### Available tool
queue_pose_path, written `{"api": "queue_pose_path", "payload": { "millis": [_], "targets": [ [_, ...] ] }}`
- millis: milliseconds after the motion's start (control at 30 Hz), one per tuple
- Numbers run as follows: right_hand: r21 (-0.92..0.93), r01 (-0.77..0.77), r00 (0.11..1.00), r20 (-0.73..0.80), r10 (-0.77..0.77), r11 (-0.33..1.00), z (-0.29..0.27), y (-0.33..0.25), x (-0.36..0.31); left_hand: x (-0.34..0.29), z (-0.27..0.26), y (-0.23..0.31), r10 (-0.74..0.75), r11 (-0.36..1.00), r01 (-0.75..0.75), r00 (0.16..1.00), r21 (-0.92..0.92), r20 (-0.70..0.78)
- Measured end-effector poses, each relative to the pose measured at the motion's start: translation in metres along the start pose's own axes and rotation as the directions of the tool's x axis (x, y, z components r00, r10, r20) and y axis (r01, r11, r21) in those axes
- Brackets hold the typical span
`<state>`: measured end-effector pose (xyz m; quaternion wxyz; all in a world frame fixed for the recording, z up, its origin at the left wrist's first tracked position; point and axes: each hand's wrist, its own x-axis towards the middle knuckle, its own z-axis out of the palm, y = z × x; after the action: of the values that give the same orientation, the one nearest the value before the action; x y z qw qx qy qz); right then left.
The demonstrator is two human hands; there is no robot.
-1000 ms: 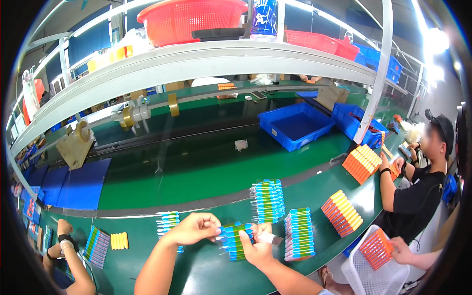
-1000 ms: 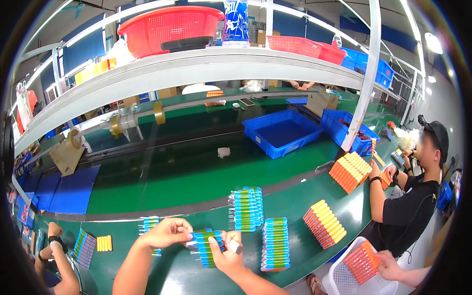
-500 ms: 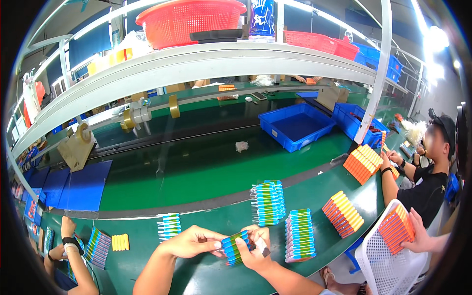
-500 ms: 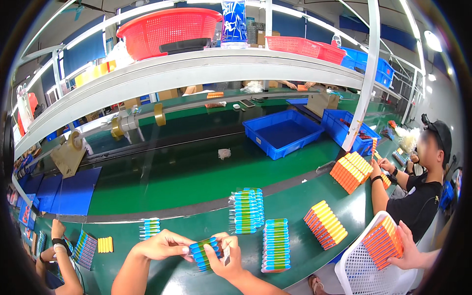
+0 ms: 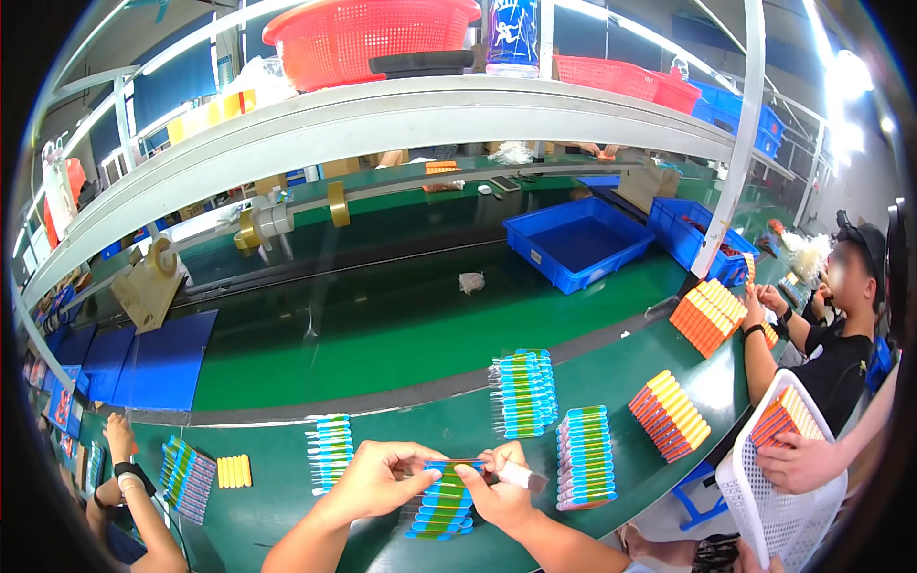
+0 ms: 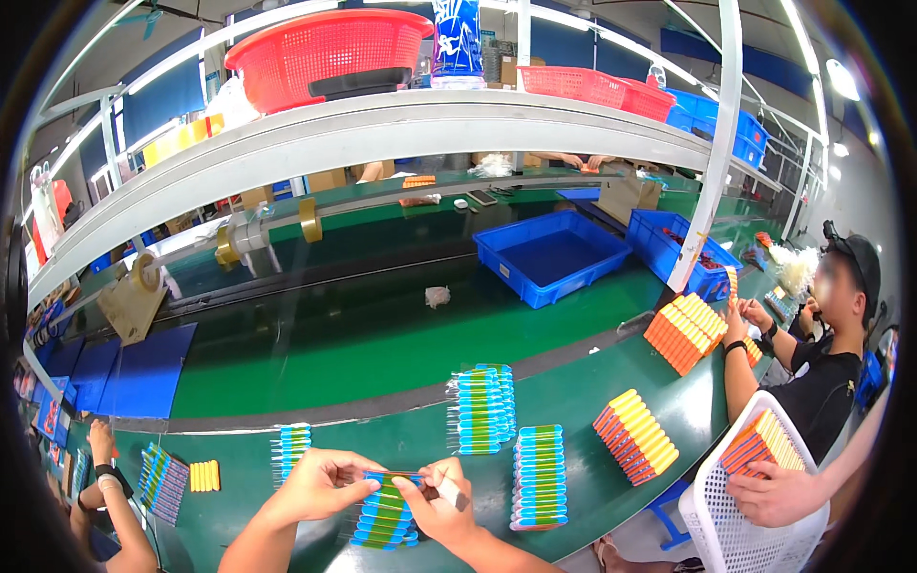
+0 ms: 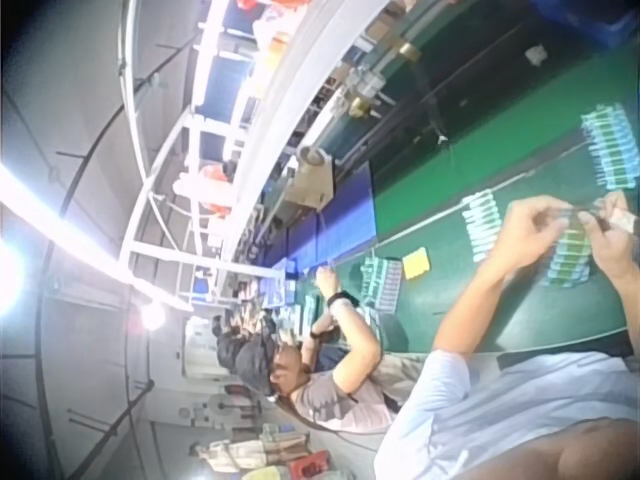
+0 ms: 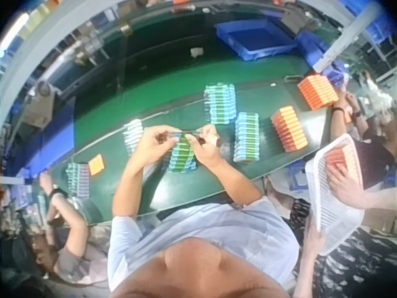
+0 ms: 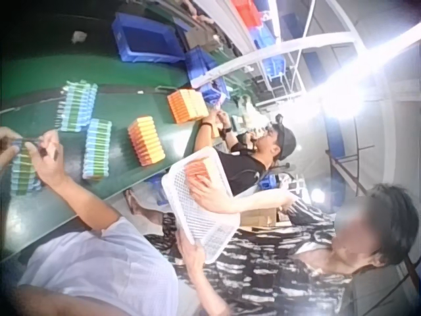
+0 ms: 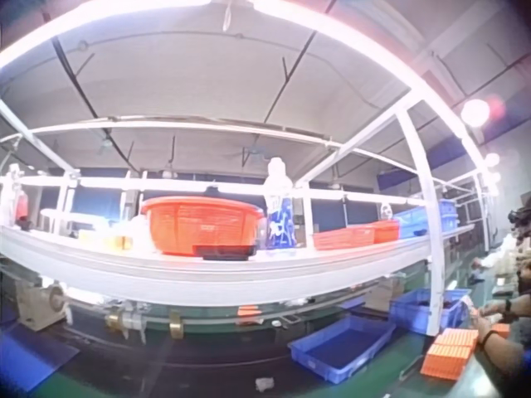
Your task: The person assembles small green and orange plastic components by hand at an assembly line table.
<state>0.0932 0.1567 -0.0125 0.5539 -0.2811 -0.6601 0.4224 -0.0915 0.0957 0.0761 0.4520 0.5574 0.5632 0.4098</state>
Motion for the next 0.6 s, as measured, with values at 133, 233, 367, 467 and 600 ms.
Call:
{"api": "queue_pose_path", "payload": {
  "millis": [133,233,367,467,600],
  "targets": [
    [0.192,0.006,0.999,0.030,-0.012,0.981,0.001,0.010,0.000,0.004,-0.001,-0.024,0.093,0.995,-0.097,0.984,-0.020,-0.152],
    [0.151,0.197,0.975,0.075,-0.210,0.969,0.005,0.004,0.008,0.003,-0.004,-0.016,0.089,0.956,-0.148,0.969,-0.255,-0.230],
    [0.216,0.048,0.980,0.180,-0.089,0.975,0.004,0.010,-0.001,0.000,-0.008,-0.014,0.198,0.927,-0.272,0.939,-0.258,-0.282],
    [0.374,-0.188,0.966,0.235,0.104,0.908,0.005,0.010,-0.002,-0.002,-0.016,-0.016,0.233,0.946,-0.275,0.945,-0.171,-0.228],
    [0.525,-0.356,0.933,0.245,0.264,0.773,0.002,0.015,-0.005,-0.004,-0.024,-0.013,0.147,0.925,-0.177,0.983,-0.337,-0.114]
  ]
}}
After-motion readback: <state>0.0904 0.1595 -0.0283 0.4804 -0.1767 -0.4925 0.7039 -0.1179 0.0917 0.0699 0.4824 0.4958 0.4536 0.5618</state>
